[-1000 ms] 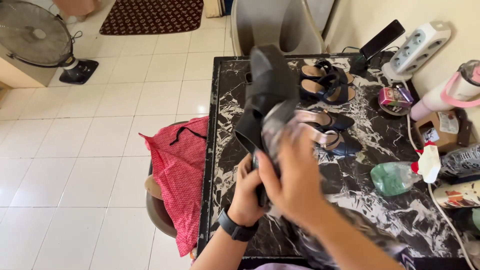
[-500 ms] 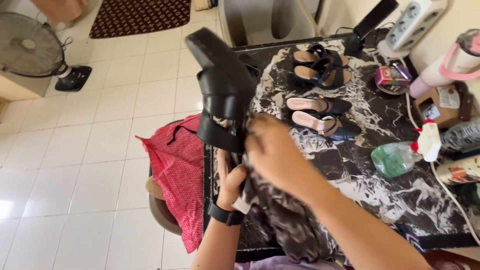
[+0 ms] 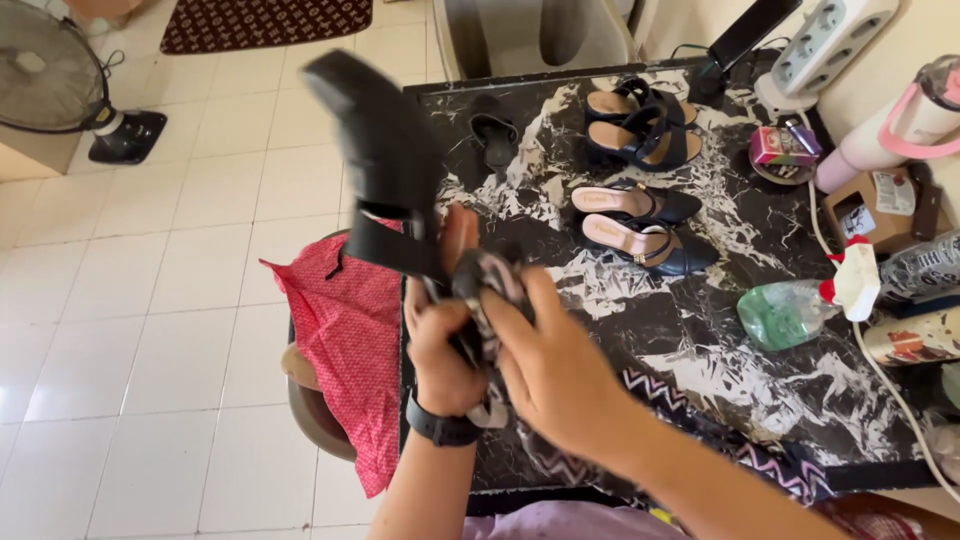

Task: The person wipes a pair of black sandals and a pair of black heeled shoes with a patterned cloth on a marble table. They spray a cleaning solution on the heeled shoes and continue wiping each shoe thoroughly, turning them over to clean the soles.

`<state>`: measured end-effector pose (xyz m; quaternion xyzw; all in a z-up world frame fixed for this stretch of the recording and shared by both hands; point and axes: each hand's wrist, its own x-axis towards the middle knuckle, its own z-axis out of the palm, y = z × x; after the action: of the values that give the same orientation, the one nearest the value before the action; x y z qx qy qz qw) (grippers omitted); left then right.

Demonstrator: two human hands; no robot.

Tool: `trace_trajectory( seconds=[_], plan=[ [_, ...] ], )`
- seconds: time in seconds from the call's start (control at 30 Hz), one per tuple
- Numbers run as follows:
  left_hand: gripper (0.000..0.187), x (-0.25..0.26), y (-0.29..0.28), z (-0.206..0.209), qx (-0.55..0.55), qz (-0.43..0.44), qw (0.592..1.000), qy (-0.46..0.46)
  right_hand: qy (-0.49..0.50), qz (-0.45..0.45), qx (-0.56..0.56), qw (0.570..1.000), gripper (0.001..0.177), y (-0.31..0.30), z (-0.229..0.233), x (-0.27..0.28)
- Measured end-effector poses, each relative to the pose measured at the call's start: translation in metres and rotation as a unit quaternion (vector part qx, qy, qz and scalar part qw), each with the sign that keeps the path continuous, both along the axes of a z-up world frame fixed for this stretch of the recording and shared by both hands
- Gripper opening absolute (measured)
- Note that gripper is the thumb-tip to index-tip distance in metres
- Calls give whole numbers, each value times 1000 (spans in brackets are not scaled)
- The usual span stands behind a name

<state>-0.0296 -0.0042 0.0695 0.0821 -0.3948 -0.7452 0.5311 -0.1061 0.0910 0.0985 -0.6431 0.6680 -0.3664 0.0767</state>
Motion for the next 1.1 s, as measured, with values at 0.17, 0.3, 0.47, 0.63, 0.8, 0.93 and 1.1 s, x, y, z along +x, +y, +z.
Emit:
trace_trajectory(
  seconds=[0.17, 0.3, 0.47, 0.63, 0.8, 0.93, 1.1],
  plan=[
    [57, -1, -25, -10, 162, -93, 963, 194, -110, 103, -152, 977, 29, 15, -41, 8],
    [54, -12, -3, 11, 181, -46, 967, 173, -70, 23, -247, 966, 26, 0, 12, -12],
    [32, -16, 1, 17, 177, 3, 984, 12, -114, 55, -225, 966, 21, -5, -12, -4],
    [73, -13, -1, 21, 257, -12, 966, -9, -69, 55, -253, 963, 10, 4, -27, -22],
    [85, -18, 5, 19, 228, 30, 973, 18, -42, 69, -188, 979, 27, -16, 15, -19],
    [101, -19, 1, 11, 236, 82, 965, -78, 8, 69, -150, 986, 19, 19, -14, -14],
    [111, -28, 5, -11, 292, 15, 956, -21, 1, 14, -76, 997, 29, 47, 17, -23]
  ],
)
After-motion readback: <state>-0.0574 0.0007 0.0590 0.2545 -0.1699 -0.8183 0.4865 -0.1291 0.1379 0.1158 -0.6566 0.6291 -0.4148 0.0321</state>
